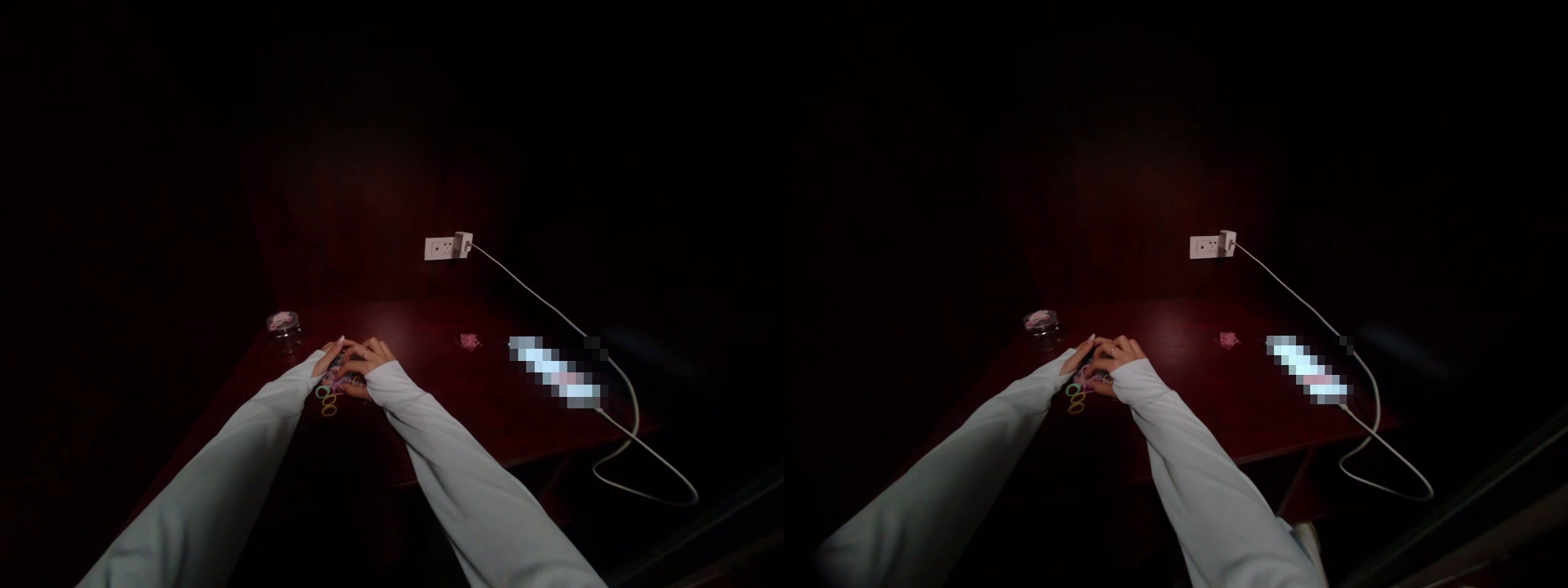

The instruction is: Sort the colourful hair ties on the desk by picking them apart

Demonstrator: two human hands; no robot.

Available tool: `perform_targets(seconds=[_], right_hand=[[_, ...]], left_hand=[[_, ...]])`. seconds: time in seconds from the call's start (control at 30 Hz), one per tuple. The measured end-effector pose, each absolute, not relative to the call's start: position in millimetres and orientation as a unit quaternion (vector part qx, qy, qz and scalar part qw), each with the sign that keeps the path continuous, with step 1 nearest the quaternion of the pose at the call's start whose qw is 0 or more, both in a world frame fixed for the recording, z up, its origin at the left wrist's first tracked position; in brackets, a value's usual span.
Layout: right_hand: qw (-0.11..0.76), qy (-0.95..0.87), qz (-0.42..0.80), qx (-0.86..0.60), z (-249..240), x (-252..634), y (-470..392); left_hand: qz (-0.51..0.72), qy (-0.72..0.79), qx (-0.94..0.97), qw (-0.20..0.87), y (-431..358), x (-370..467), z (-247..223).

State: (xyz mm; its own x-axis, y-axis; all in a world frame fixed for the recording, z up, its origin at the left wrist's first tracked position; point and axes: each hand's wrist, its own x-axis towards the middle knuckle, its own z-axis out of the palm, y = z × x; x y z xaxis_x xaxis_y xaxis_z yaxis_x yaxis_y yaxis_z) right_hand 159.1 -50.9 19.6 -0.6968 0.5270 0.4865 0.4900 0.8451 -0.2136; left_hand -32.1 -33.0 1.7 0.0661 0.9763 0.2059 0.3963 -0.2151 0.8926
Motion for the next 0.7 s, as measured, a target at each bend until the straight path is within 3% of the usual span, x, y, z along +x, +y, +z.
perform_targets(seconds=[0.7], right_hand=[[0.244, -0.925, 0.041, -0.287, 19.4, 151.2, -55.5]], left_hand=[[0.412, 0.514, 0.678, 0.328, -27.6, -35.4, -1.8]])
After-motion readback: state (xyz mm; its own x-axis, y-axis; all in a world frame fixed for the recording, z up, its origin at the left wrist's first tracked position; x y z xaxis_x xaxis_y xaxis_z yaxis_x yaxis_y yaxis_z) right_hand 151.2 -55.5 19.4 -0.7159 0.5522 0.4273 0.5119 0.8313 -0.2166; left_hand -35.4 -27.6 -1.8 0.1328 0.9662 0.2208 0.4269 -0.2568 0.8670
